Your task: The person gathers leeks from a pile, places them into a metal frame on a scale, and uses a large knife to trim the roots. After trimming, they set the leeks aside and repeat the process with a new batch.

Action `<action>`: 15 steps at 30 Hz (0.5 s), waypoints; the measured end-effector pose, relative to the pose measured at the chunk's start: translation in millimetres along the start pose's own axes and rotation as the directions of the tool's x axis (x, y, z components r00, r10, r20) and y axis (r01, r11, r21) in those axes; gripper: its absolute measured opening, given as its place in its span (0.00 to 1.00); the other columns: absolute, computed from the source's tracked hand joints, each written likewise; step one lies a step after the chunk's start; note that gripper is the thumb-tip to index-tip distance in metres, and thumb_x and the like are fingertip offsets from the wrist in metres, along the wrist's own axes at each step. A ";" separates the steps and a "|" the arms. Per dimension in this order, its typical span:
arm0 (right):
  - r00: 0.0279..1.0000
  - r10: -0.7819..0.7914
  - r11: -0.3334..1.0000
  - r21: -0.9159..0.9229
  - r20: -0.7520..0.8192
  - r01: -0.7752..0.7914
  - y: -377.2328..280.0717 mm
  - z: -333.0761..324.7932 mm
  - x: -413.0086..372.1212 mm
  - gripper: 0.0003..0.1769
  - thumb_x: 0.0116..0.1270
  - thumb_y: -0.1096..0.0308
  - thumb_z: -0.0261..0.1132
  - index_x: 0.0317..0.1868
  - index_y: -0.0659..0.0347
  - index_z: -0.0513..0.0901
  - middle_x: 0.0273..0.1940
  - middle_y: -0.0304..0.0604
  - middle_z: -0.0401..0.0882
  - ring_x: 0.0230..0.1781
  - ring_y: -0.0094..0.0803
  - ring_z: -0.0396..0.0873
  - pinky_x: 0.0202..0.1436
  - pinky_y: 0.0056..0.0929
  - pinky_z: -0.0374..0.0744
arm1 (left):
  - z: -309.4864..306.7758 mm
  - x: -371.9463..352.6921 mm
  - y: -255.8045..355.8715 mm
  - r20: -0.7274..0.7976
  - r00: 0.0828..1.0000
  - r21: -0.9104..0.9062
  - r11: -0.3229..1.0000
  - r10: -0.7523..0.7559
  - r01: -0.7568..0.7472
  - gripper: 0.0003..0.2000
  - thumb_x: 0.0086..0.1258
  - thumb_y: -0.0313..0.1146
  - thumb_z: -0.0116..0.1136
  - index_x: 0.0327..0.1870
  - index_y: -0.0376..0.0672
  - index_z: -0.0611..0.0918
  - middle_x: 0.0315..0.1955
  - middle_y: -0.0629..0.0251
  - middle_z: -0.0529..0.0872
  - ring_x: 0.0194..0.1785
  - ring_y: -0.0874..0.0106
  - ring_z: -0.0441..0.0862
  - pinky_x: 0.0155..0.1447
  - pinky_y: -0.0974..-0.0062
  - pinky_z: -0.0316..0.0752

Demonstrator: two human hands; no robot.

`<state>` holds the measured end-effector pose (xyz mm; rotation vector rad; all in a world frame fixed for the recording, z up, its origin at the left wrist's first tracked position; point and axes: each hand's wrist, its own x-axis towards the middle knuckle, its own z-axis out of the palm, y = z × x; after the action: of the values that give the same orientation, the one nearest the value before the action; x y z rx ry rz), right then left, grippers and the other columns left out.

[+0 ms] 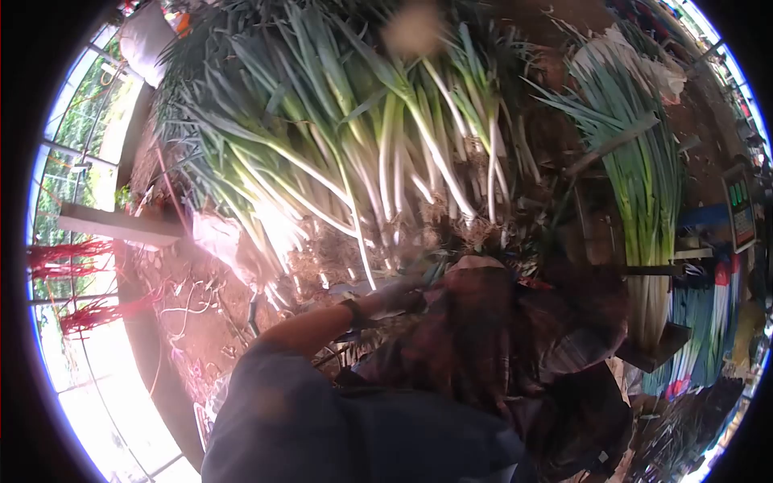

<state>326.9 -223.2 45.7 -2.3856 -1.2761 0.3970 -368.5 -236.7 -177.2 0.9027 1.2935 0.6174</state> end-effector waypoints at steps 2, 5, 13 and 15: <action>1.000 0.006 1.000 0.021 0.006 -0.006 3.3 -4.3 -6.0 0.19 0.77 0.64 0.57 0.54 0.72 0.84 0.42 0.49 0.87 0.42 0.35 0.84 0.51 0.34 0.80 | 5.0 45.0 -69.8 -0.108 0.994 0.180 0.983 -0.002 0.022 0.19 0.79 0.41 0.54 0.67 0.50 0.81 0.50 0.53 0.89 0.50 0.63 0.89 0.49 0.63 0.81; 1.000 0.017 0.998 0.063 0.013 -0.017 2.2 -1.4 -21.0 0.19 0.77 0.63 0.57 0.54 0.72 0.84 0.42 0.48 0.87 0.42 0.34 0.83 0.51 0.34 0.80 | 2.1 95.4 -145.5 -0.074 0.932 0.789 0.592 0.356 -0.163 0.22 0.77 0.46 0.54 0.66 0.48 0.80 0.50 0.49 0.88 0.51 0.56 0.87 0.52 0.60 0.81; 0.996 0.072 0.985 0.155 0.054 -0.080 0.6 12.3 -28.6 0.19 0.77 0.63 0.58 0.53 0.72 0.84 0.42 0.46 0.87 0.42 0.31 0.83 0.52 0.32 0.80 | 3.9 155.5 -216.2 -0.509 0.858 0.690 0.566 -0.063 0.451 0.21 0.74 0.55 0.52 0.53 0.51 0.87 0.48 0.45 0.88 0.51 0.45 0.86 0.53 0.51 0.82; 0.995 0.082 0.979 0.182 0.065 -0.093 0.8 13.2 -29.0 0.19 0.77 0.62 0.58 0.53 0.72 0.84 0.42 0.46 0.87 0.42 0.31 0.83 0.52 0.32 0.80 | 3.7 145.2 -184.5 -0.502 0.852 0.686 0.531 -0.149 0.497 0.21 0.74 0.55 0.52 0.52 0.51 0.87 0.48 0.45 0.88 0.51 0.45 0.86 0.52 0.51 0.82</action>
<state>306.1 -245.0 35.4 -2.2925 -1.1089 0.5880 -353.9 -216.8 -410.7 1.2416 2.1337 -0.1824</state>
